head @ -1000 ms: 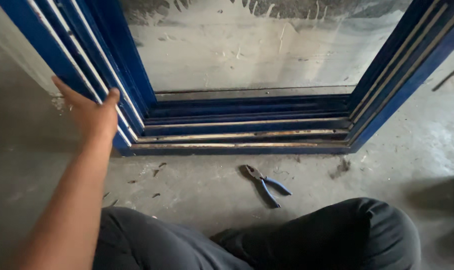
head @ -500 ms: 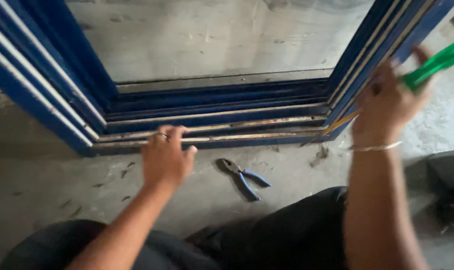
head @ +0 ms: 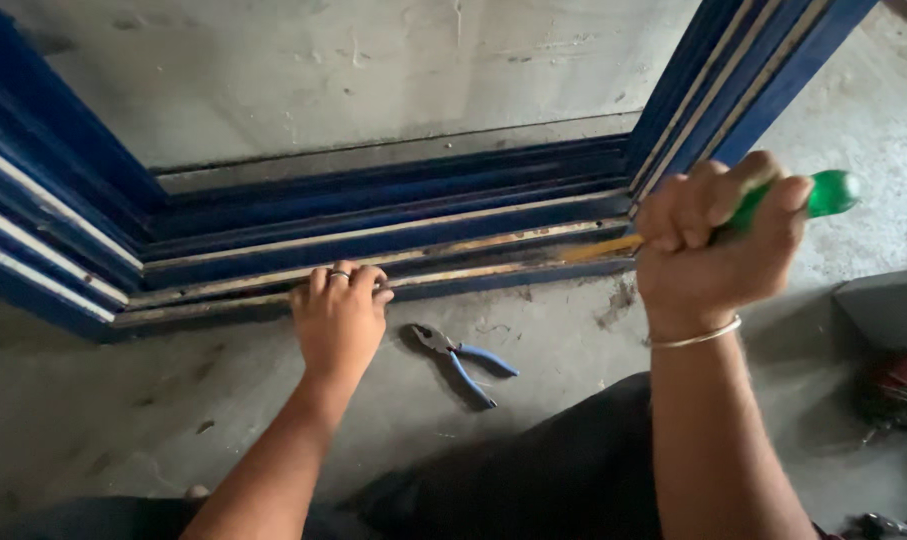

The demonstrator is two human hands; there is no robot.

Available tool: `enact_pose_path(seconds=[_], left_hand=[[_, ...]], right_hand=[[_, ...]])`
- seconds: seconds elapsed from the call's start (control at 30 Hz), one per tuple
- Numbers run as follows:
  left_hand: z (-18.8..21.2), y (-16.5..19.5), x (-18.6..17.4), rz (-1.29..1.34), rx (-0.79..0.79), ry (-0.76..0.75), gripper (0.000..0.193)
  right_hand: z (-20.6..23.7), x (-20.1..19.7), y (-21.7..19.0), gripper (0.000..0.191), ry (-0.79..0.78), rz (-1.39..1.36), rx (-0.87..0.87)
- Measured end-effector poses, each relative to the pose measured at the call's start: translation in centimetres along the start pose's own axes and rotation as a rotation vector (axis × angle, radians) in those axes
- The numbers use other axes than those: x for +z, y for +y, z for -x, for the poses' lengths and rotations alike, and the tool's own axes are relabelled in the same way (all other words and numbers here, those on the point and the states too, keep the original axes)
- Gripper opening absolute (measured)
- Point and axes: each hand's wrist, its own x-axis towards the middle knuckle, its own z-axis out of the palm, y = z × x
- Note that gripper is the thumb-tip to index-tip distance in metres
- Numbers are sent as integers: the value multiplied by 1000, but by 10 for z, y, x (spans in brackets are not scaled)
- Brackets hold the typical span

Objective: The person sits on the floor in front of a blue window frame and uses a screwdriver to pry old putty and sealant strips out of the frame's glazing channel. They pull the loosened strips out by hand, briefly use pliers, and continue scraping along the channel, discarding removed strips on the floor.

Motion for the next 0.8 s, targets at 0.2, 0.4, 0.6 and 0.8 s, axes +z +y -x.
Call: enact_pose_path(seconds=[0.2,0.4,0.6,0.8], left_hand=[[1,2,5,-47,38,26,22],[4,4,0,-47,36,36,22],[10,5,1,-27,54,71,23],[8,14,-13,-28,16,31,24]], right_hand=[[10,8,4,59,-183,-21,103],[11,19,1,61,-197,0,120],[14,20,-3,57,-186,-38,130],[33,28,2,48,-95,-40,79]])
